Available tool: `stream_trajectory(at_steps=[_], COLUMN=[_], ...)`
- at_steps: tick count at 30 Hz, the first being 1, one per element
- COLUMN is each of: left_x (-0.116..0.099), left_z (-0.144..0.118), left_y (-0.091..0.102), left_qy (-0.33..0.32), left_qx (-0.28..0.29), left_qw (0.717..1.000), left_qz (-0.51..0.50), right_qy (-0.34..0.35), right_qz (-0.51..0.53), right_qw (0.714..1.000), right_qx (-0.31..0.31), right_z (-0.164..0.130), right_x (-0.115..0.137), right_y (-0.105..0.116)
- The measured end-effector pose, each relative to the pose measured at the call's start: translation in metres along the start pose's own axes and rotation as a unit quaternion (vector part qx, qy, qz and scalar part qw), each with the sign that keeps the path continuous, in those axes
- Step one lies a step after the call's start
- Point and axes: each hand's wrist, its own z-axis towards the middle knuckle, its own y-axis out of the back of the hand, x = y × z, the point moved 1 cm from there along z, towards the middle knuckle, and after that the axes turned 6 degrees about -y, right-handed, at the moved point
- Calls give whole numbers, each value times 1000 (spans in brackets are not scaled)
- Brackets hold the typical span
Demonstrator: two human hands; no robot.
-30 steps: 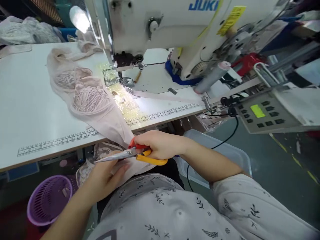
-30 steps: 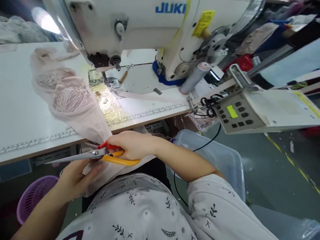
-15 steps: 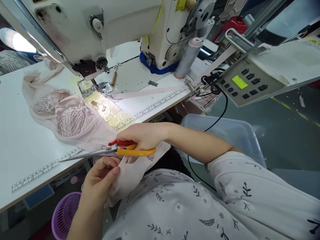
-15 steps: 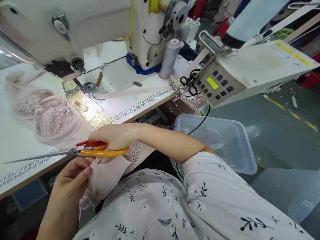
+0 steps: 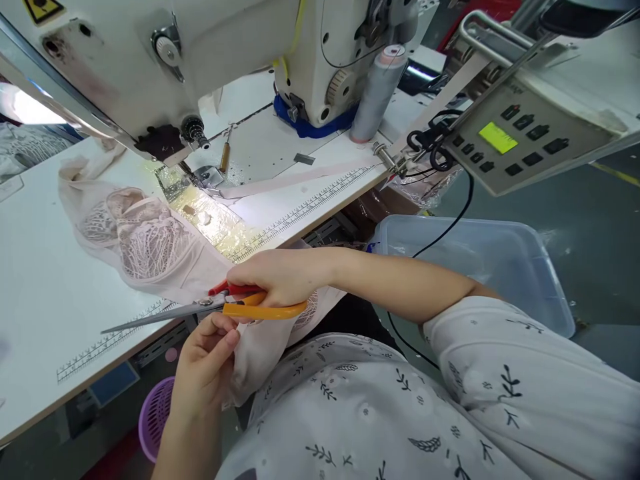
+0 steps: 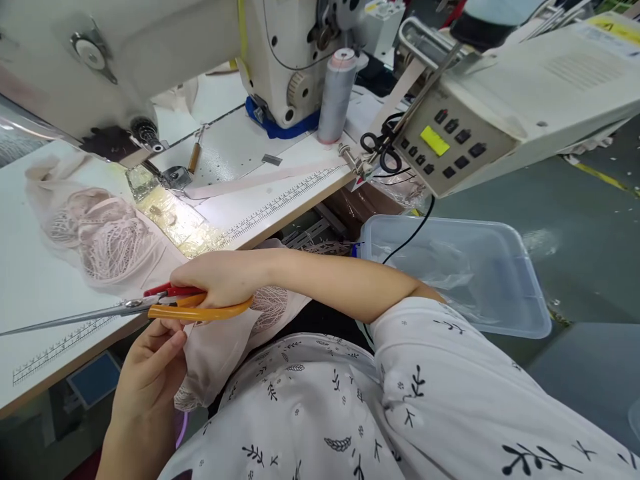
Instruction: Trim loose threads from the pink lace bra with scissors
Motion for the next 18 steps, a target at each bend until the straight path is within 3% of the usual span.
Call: stream_trajectory(at_steps=[10, 18], left_x=[6, 5], left_z=[1, -2], left_y=[-3, -11], left_qy=[-50, -57], left_qx=[-70, -85], left_qw=[996, 994], left_qz=[30, 42], right_qy=[-17, -11], right_qz=[-24, -11], right_qw=[1000, 1000], right_qx=[5, 8], right_z=[0, -1], right_x=[3, 2], right_y=[0, -1])
